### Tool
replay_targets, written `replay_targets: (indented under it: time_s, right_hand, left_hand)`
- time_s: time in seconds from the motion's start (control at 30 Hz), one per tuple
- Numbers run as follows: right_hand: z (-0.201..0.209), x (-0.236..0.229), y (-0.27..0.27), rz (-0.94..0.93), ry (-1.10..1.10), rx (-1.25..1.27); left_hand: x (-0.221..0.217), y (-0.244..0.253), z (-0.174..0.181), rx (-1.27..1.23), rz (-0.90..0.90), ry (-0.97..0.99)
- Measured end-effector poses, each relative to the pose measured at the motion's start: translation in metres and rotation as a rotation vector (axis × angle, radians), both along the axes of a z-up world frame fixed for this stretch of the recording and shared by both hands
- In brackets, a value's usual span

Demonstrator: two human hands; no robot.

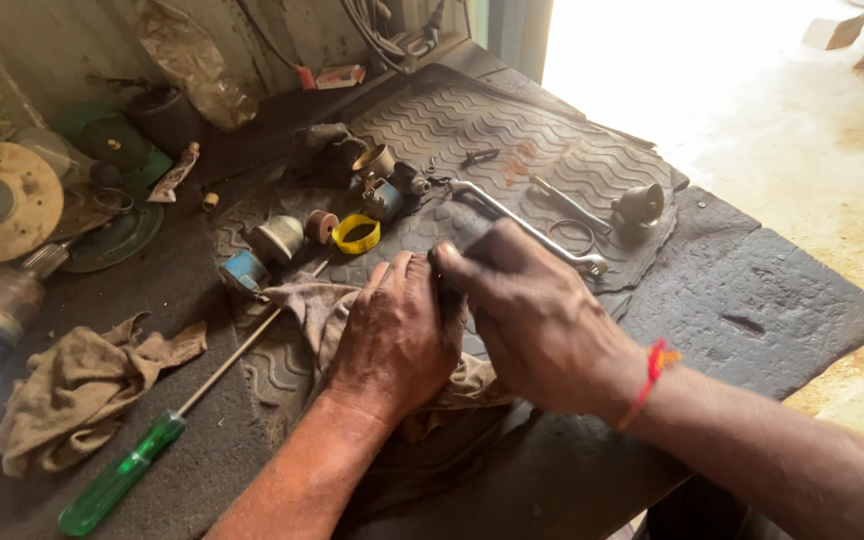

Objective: The person assembles a cylindrical mechanical component by inserting a small metal ring into a groove, then using a flat metal tool to press and seat the ring. The person repeatedly adjusts and checks the fit of the ring within the component.

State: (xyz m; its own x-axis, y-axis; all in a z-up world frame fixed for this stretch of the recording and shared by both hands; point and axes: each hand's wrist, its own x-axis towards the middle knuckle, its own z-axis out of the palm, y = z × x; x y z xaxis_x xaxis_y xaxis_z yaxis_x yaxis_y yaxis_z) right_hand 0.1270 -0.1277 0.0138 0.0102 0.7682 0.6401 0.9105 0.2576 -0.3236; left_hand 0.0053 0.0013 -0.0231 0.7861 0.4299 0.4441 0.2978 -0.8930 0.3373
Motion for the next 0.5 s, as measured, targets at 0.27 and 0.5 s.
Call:
replay_targets:
  time_s: [0.27, 0.5]
  right_hand:
    - [-0.001, -0.001, -0.005, 0.082, -0.172, 0.098]
    - [-0.001, -0.001, 0.008, 0.012, -0.167, -0.036]
  left_hand:
    - [-0.006, -0.001, 0.001, 0.011, -0.025, -0.145]
    - [-0.006, -0.003, 0.007, -0.024, -0.035, -0.130]
